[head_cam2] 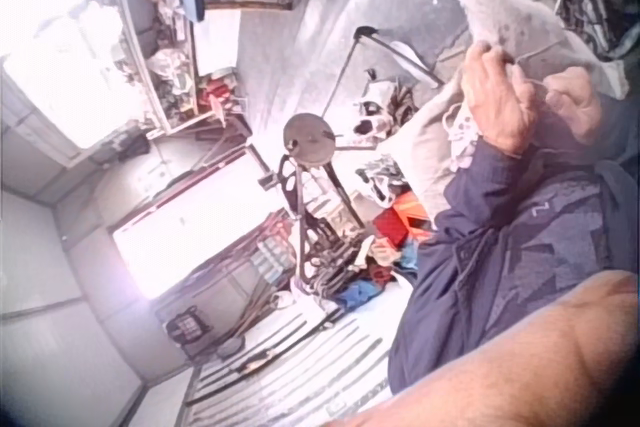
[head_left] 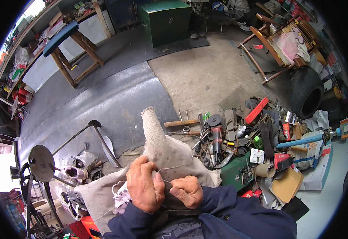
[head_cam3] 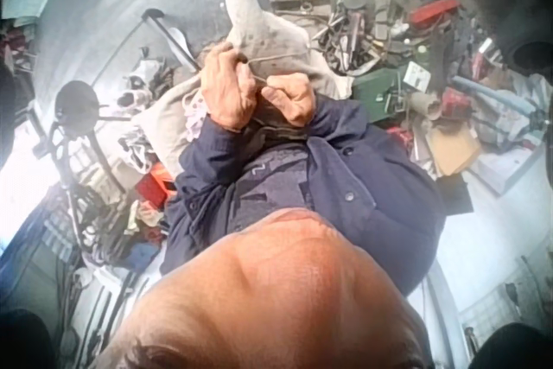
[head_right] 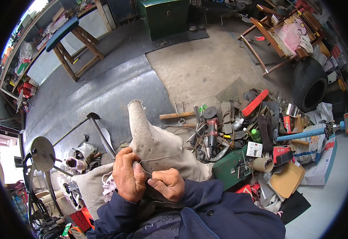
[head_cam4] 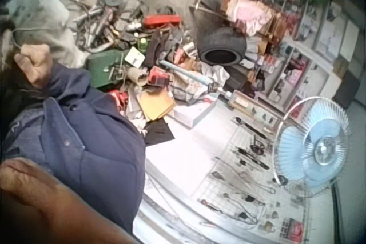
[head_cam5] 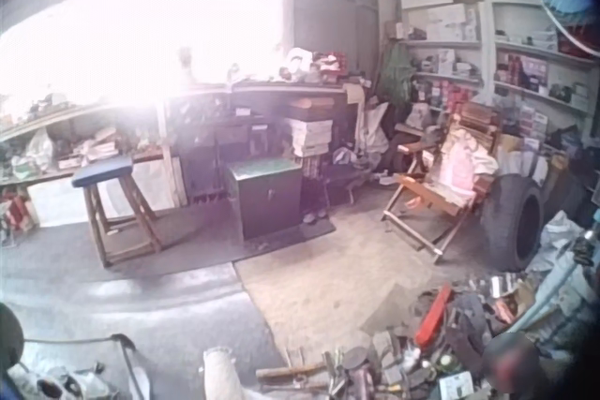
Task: The person hand-sews a pink sneaker using a needle and thread. They repeatedly insert the needle through the shoe's upper and pull the thread to secure the stitching while holding the shoe steady.
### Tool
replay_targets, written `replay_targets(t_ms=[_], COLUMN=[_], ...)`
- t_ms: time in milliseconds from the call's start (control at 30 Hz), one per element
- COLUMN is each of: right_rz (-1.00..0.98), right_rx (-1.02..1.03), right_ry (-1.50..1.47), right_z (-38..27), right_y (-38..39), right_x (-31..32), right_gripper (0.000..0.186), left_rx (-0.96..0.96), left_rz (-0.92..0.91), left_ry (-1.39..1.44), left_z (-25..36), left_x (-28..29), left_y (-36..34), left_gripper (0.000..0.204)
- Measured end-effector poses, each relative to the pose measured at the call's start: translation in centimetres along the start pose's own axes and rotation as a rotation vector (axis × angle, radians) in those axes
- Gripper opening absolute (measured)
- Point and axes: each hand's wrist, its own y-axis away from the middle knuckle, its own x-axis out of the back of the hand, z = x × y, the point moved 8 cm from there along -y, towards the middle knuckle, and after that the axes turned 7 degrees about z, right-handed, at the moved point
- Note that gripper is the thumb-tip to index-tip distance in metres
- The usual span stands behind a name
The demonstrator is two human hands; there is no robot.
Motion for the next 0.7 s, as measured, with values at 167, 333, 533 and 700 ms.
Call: replay_targets(t_ms=[167,333,533,700], right_rz=[0.013,0.127,0.281,0.225], right_rx=[0.034,-0.123,-0.357,-0.285], right_ry=[-0.010,-0.102,-0.404,-0.416], right_z=[0.4,1.2,2.1,-1.0], right_y=[0.1,0.8,1.1,0.9], right_x=[0.3,1.1,2.4,2.6], right_gripper=[0.041,0.029,0.037,0.047], left_rx=[-0.009,-0.043,-0.108,-0.360], left_rz=[0.009,0.014,0.149,0.173], left_ry=[-0.001,0.107,0.207,0.012], left_z=[0.0,0.2,1.9,4.5], left_x=[0.0,0.4,2.0,2.4], left_y=[-0.3,-0.3,0.3,0.6], left_gripper=[0.027,0.033,0.044,0.029])
